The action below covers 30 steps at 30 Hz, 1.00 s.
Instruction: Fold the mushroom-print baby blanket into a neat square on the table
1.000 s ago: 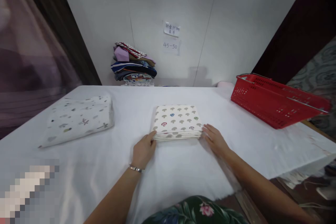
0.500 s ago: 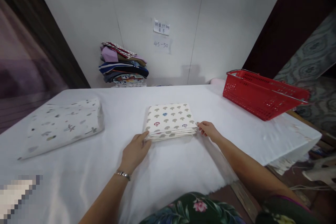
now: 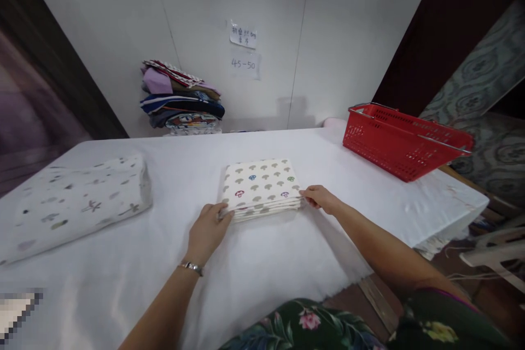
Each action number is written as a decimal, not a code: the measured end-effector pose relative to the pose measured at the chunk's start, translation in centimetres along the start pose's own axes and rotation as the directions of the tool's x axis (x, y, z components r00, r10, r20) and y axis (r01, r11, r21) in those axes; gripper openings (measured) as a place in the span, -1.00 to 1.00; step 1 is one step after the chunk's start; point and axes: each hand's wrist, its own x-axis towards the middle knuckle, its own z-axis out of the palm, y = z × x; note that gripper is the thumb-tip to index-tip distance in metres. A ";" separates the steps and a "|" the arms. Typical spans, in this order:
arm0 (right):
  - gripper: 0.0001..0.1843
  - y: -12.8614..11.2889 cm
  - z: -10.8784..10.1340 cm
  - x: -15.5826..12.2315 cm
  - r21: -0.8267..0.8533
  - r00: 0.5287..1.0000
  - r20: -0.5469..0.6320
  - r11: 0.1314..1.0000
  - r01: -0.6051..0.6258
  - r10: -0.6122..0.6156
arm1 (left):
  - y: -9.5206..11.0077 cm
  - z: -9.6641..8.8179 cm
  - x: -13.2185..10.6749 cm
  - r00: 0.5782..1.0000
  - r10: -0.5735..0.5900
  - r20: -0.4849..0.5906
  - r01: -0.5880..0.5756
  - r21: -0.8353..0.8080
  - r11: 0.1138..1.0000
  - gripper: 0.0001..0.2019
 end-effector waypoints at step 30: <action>-0.73 -0.9 -0.3 0.5 -0.017 0.971 0.107 0.976 -0.215 0.216 | -0.6 0.1 1.0 0.968 -0.241 0.071 0.250 -0.372 0.894 -0.71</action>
